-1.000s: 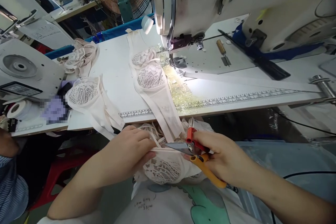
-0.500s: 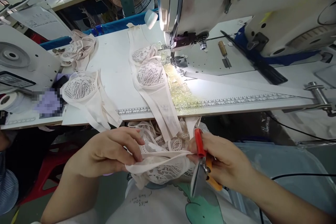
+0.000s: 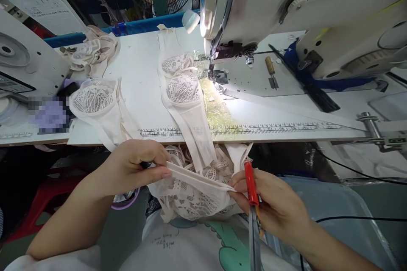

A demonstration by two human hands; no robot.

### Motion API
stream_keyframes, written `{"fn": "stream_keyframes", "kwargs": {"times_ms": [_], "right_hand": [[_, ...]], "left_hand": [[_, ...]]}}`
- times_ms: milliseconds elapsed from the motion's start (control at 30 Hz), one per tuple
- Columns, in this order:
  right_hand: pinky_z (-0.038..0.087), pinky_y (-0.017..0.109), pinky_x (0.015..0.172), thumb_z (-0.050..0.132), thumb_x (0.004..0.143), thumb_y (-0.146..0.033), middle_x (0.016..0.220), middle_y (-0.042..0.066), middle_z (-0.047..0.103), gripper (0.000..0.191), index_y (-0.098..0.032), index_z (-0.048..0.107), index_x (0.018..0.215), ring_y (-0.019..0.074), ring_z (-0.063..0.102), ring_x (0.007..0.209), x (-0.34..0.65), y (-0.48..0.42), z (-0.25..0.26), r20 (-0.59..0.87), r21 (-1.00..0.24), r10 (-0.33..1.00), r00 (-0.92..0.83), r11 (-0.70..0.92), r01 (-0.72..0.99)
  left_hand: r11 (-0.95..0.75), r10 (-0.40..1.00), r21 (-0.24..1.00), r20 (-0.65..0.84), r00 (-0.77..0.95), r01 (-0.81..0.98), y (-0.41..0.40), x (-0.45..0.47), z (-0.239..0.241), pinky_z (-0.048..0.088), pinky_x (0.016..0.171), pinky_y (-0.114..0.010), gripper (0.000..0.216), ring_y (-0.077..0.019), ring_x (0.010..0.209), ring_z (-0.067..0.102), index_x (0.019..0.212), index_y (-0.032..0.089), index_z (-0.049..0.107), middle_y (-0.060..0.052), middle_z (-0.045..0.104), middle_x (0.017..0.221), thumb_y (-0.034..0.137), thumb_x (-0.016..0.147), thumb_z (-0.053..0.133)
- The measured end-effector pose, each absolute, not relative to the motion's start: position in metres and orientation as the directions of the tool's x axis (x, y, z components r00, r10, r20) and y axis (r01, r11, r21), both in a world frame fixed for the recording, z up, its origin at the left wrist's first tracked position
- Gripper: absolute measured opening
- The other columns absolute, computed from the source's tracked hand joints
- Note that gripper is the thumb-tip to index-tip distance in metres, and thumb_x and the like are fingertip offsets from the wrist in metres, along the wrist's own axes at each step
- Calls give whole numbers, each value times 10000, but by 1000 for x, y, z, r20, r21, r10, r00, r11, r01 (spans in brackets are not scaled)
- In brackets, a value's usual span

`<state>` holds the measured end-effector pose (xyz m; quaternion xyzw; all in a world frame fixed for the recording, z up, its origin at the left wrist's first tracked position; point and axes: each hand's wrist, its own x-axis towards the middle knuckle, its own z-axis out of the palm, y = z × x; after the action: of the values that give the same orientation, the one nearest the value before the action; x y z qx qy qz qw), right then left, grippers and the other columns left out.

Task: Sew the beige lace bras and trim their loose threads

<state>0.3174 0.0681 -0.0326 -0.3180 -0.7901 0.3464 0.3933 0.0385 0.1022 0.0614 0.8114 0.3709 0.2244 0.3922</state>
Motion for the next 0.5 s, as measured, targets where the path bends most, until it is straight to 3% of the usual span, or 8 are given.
{"fn": "stream_keyframes", "kwargs": {"times_ms": [300, 400, 500], "right_hand": [[471, 256, 553, 527, 803, -42, 720, 9, 568, 193, -232, 499, 820, 141, 557, 643, 312, 71, -21, 345, -851, 793, -502, 490, 190], [472, 254, 558, 537, 798, -51, 725, 1, 555, 213, -252, 501, 858, 146, 561, 648, 315, 69, -26, 312, -867, 809, -498, 457, 200], [465, 247, 539, 536, 796, -69, 720, -1, 542, 193, -254, 504, 843, 145, 563, 618, 317, 68, -27, 291, -878, 817, -497, 435, 200]], "left_hand": [[-237, 850, 863, -38, 525, 446, 103, 40, 53, 413, 484, -179, 98, -84, 545, 498, 726, 152, 527, 4, 552, 654, 188, 785, 596], [-185, 865, 869, -77, 495, 459, 102, 40, 52, 422, 516, -181, 77, -88, 591, 508, 848, 151, 546, 4, 553, 694, 192, 793, 581], [-129, 876, 858, -137, 463, 497, 102, 42, 55, 428, 544, -190, 191, -99, 637, 518, 978, 152, 564, -2, 561, 732, 189, 790, 563]]}}
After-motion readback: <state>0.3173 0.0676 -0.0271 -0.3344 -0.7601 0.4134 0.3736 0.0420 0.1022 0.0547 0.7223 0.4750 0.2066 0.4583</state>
